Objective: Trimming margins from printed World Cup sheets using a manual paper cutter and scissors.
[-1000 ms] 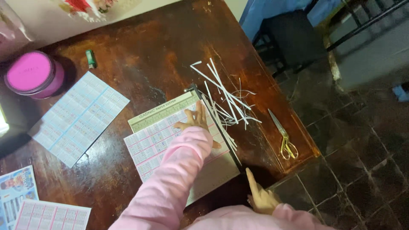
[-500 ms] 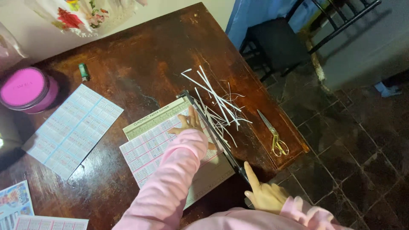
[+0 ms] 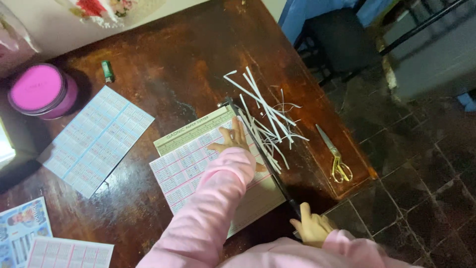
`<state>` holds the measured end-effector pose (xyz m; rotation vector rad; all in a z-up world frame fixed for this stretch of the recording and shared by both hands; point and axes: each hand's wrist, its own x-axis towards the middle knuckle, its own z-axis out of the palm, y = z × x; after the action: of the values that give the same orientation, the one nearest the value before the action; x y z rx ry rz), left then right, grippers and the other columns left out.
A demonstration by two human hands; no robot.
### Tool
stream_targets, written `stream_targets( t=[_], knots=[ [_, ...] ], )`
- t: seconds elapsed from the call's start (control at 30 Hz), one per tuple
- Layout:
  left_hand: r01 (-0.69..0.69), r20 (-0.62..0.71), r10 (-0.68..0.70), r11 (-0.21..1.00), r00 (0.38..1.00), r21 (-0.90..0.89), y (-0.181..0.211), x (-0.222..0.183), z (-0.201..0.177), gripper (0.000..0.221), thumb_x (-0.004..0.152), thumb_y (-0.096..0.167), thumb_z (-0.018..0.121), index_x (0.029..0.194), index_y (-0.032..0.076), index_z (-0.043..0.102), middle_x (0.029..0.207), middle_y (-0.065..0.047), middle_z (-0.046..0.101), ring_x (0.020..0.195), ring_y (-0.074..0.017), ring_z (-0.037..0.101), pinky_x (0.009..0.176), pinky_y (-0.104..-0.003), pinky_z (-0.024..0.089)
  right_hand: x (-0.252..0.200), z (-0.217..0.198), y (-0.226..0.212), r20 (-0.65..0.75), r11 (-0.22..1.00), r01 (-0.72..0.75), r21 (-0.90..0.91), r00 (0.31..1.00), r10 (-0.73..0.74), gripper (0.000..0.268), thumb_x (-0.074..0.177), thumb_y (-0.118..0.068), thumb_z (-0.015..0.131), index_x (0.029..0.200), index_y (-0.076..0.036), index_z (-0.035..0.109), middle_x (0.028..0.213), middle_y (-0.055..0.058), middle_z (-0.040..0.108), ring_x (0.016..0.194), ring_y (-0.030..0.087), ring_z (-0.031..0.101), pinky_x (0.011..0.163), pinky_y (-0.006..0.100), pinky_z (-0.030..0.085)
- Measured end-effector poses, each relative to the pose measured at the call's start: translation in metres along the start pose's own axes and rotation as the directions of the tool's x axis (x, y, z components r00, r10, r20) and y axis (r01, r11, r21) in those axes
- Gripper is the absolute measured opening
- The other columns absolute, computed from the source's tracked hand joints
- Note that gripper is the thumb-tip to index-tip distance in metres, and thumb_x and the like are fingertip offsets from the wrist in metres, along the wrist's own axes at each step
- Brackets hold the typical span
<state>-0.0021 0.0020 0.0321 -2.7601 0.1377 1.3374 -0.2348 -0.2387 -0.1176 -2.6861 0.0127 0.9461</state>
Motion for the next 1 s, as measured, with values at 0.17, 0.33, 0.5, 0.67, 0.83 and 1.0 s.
stream_targets(
  t=[0.17,0.33,0.5,0.67,0.83,1.0],
  knots=[
    [0.039,-0.069,-0.018,0.950,0.997,0.309,0.003,0.081,0.048,0.127,0.078,0.056,0.085,0.168,0.020,0.002,0.171,-0.015,-0.021,0.156,-0.0394,0.000,0.113,-0.068,0.032,0.012,0.010,0.012,0.099,0.999,-0.036,-0.004,0.994,0.036,0.053,0.093,-0.046,0.063,0.113,-0.005,0.035,0.077,0.029,0.071,0.074,0.052,0.067,0.074,0.064,0.050],
    [0.061,-0.119,-0.010,0.899,0.993,0.435,0.007,0.110,0.072,0.122,0.077,0.033,0.094,0.166,0.026,0.010,0.170,-0.016,-0.019,0.156,-0.0376,0.000,0.112,-0.065,0.036,0.019,0.037,0.029,0.150,0.997,-0.027,0.070,0.989,0.016,0.054,0.094,-0.043,0.063,0.115,-0.003,0.033,0.072,0.026,0.072,0.069,0.050,0.069,0.070,0.060,0.054],
    [0.124,-0.201,-0.033,0.879,0.979,0.460,0.008,0.143,0.091,0.133,0.074,0.040,0.095,0.168,0.022,0.003,0.171,-0.017,-0.016,0.154,-0.0350,0.009,0.118,-0.053,0.028,0.014,0.011,0.016,0.080,1.000,0.025,0.013,0.996,-0.026,0.053,0.092,-0.044,0.063,0.115,-0.006,0.034,0.070,0.024,0.071,0.068,0.050,0.068,0.066,0.063,0.052],
    [0.016,0.028,-0.020,0.991,0.999,0.134,0.003,0.019,0.001,0.135,0.076,0.073,0.076,0.168,0.014,-0.002,0.170,-0.016,-0.020,0.156,-0.0412,0.003,0.117,-0.063,0.034,-0.003,-0.019,-0.004,0.134,0.996,-0.087,-0.019,0.987,0.089,0.053,0.091,-0.045,0.065,0.115,-0.009,0.035,0.074,0.027,0.070,0.072,0.051,0.068,0.073,0.062,0.052],
    [0.274,-0.315,-0.072,0.696,0.946,0.663,0.019,0.146,0.105,0.129,0.065,0.078,0.080,0.161,0.019,0.017,0.178,-0.020,-0.013,0.159,-0.0411,-0.004,0.115,-0.064,0.017,0.002,-0.016,-0.003,0.138,0.993,-0.116,-0.017,0.984,0.117,0.053,0.092,-0.046,0.064,0.115,-0.008,0.036,0.077,0.028,0.071,0.077,0.051,0.068,0.074,0.063,0.053],
    [0.005,-0.027,-0.006,0.999,1.000,-0.047,0.002,0.010,0.008,0.144,0.072,0.072,0.083,0.167,0.011,-0.007,0.172,-0.005,-0.021,0.155,-0.0467,0.006,0.102,-0.077,0.038,0.014,0.004,0.009,0.012,1.000,-0.016,0.026,1.000,0.016,0.054,0.091,-0.045,0.065,0.114,-0.005,0.037,0.072,0.029,0.069,0.073,0.053,0.066,0.071,0.064,0.050]
  ],
)
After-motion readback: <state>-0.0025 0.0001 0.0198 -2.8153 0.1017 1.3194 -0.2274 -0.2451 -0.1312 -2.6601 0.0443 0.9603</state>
